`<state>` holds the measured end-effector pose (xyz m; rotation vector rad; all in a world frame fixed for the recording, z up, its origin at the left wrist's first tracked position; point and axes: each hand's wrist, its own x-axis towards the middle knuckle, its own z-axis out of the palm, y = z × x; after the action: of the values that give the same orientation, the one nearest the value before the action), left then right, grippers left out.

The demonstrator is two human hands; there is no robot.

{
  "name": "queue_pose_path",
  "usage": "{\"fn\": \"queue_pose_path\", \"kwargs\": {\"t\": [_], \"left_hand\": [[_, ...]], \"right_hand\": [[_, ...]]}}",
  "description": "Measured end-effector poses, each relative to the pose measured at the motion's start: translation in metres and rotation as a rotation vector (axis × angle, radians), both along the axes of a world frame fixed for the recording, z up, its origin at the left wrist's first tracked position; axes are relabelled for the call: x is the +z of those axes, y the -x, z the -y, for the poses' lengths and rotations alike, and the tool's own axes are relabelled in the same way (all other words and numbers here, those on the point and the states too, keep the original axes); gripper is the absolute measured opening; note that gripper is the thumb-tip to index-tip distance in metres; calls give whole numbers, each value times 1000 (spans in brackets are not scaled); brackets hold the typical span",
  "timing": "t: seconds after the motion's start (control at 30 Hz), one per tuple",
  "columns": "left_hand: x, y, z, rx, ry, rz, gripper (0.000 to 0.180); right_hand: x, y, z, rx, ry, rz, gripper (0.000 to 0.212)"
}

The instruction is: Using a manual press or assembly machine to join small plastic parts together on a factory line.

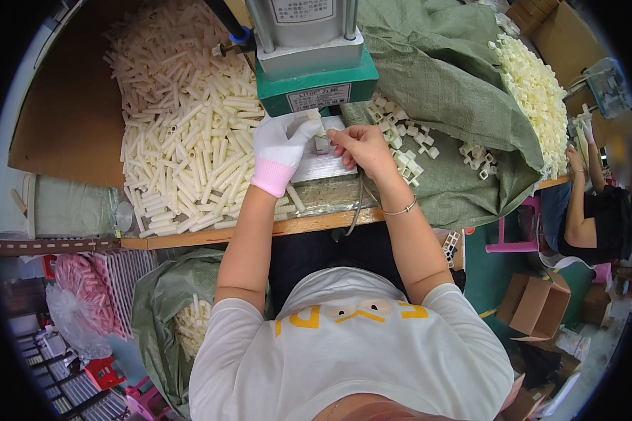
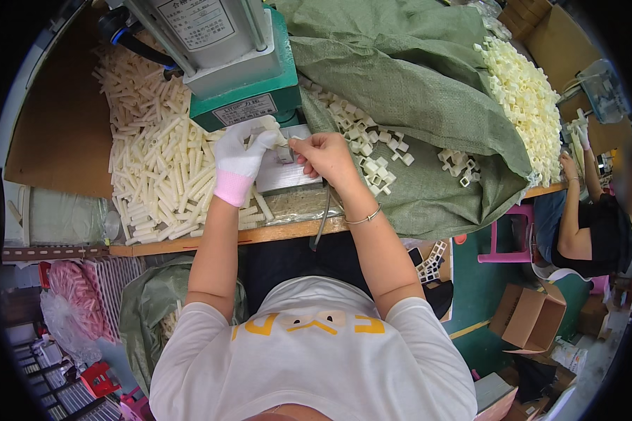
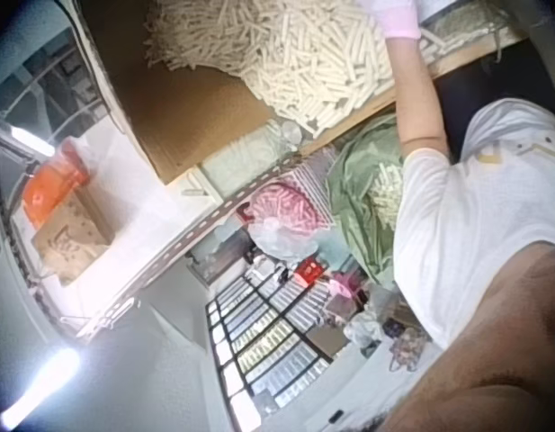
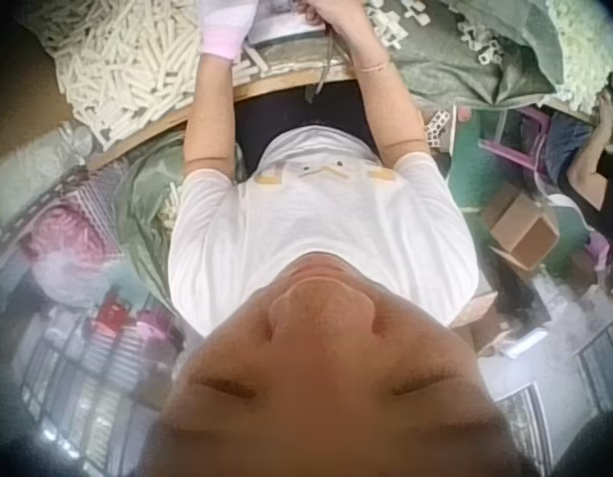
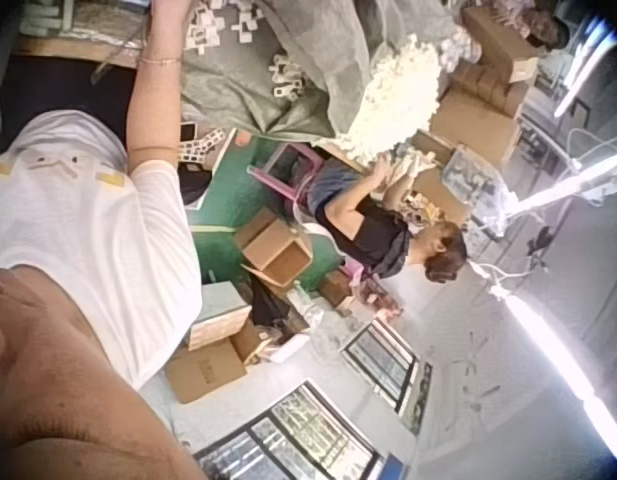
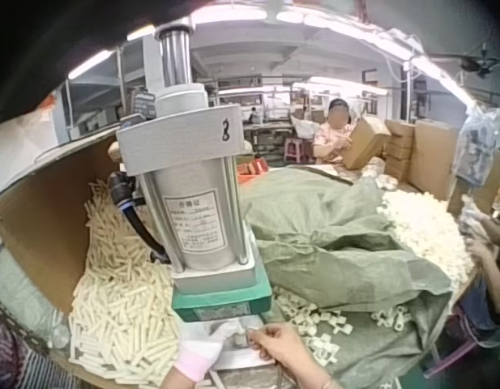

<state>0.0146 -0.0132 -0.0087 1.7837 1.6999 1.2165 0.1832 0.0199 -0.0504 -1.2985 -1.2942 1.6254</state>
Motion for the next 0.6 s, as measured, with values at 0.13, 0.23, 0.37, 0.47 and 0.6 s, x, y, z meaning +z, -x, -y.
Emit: {"fn": "queue_pose_path", "kwargs": {"t": [0.13, 0.23, 0.37, 0.47, 0.6], "left_hand": [[-4, 3, 1, -67, -120, -225, 29], [2, -1, 3, 6, -136, -138, 29], [0, 1, 0, -38, -302, -314, 28], [-15, 3, 0, 13, -216, -134, 29], [-20, 2, -5, 30, -56, 202, 29]], "right_hand": [[3, 3, 3, -16, 14, -21, 33], [1, 3, 4, 7, -3, -25, 36], [3, 5, 3, 7, 3, -6, 35], [4, 8, 5, 14, 10, -7, 35], [5, 4, 2, -25, 69, -12, 34]]}}
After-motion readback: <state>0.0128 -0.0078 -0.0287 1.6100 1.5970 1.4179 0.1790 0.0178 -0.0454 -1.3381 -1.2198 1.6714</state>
